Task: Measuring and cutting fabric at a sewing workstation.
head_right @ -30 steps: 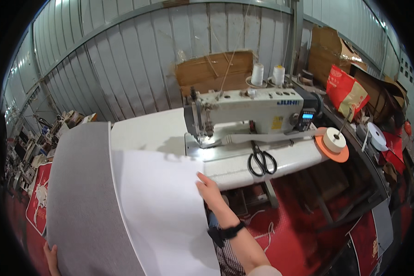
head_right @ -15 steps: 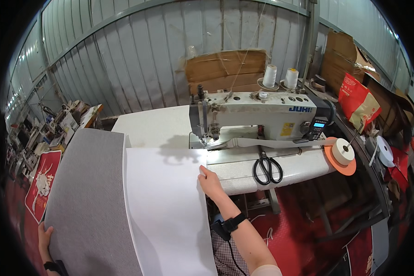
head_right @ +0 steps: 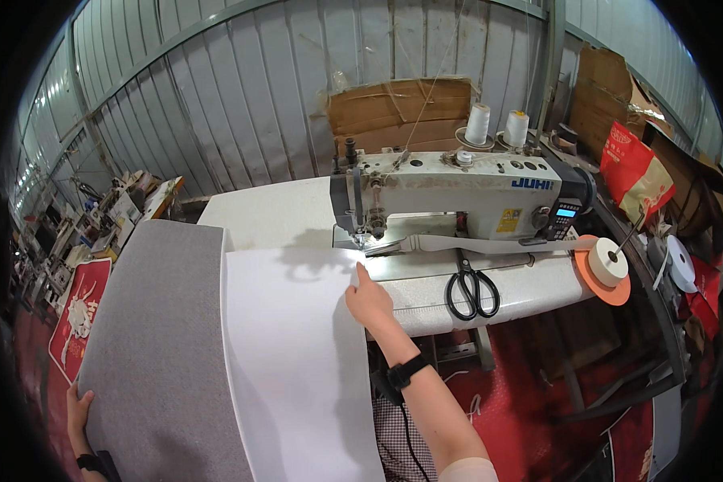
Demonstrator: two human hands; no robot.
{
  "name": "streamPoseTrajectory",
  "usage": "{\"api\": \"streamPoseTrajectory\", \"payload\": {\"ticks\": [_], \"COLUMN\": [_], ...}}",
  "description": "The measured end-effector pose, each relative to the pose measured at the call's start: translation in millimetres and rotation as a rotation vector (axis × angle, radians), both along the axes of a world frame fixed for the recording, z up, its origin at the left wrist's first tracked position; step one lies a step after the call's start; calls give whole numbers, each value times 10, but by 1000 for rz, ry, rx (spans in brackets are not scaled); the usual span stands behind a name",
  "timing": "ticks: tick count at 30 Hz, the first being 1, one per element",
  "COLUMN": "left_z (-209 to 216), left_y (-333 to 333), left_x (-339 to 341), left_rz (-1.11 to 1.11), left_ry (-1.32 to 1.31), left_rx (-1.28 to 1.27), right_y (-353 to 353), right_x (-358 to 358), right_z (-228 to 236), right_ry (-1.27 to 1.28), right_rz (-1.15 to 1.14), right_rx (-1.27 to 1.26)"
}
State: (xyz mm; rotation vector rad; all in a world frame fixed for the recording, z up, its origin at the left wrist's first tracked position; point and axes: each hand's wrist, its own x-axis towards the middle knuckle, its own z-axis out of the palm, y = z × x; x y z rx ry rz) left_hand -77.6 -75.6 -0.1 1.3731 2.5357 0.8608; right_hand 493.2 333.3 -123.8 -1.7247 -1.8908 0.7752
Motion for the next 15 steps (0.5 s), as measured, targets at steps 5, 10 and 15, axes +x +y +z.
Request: {"api": "streamPoseTrajectory", "payload": {"ticks": [5, 10, 15], "left_z": [56, 63, 111], "left_y": [163, 98, 57], "left_x": [201, 210, 250], "left_rz": [-64, 33, 46], "left_ry": [-40, 45, 47], "left_rx": [28, 36, 18], "right_y": [241, 269, 282], "right_x": [5, 34, 25], "right_z": [-79, -142, -90], "right_ry": [-121, -160, -154], "right_rz": [-20, 14, 22], "right_rx": [30, 41, 40]}}
